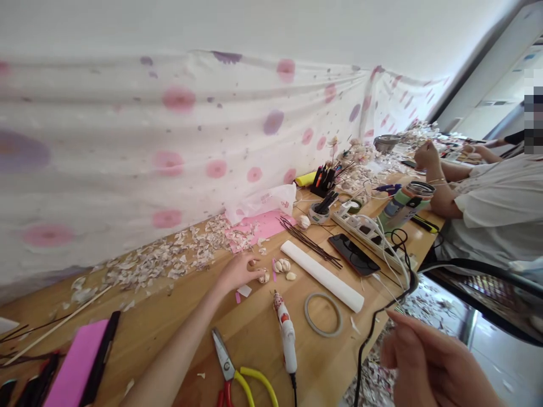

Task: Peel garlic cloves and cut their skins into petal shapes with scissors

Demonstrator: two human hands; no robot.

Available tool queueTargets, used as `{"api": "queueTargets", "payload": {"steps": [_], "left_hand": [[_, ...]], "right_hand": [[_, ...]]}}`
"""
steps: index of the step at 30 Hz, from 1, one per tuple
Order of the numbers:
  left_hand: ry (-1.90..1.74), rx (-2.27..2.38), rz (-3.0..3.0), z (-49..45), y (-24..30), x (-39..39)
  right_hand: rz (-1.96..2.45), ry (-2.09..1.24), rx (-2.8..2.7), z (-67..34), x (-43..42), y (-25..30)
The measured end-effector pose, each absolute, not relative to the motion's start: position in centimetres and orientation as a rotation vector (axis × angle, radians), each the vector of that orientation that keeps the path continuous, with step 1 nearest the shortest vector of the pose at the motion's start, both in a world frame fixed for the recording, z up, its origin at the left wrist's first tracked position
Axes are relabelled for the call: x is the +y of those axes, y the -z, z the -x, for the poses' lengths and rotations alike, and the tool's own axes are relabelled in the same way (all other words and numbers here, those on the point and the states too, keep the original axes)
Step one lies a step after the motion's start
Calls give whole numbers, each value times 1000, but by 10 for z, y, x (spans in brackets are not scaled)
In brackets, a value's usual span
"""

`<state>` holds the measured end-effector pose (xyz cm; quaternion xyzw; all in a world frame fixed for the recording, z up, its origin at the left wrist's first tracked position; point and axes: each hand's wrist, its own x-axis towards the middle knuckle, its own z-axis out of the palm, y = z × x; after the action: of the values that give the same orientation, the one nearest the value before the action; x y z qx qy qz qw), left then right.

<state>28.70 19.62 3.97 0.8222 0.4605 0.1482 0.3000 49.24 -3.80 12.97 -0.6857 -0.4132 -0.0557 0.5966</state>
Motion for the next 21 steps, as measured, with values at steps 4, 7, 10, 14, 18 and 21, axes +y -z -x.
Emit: {"api": "queueTargets", "payload": {"steps": [4, 7, 10, 14, 18, 21], "left_hand": [[-380, 1163, -2157, -292, -32, 194], [-439, 1106, -2140, -290, -26, 193], [-561, 1083, -2124, -281, -20, 189], [-711, 1100, -2095, -278, -15, 183], [-798, 1092, -2057, -289, -10, 182], [-825, 1076, -2024, -296, -5, 184]], "right_hand": [[1658, 171, -935, -494, -26, -125], [1673, 173, -1004, -492, -29, -121], [1728, 218, -1106, -487, -31, -115], [1720, 249, -1156, -482, -26, -110], [1702, 272, -1190, -482, -22, -110], [1709, 299, -1226, -482, -22, -110]]}}
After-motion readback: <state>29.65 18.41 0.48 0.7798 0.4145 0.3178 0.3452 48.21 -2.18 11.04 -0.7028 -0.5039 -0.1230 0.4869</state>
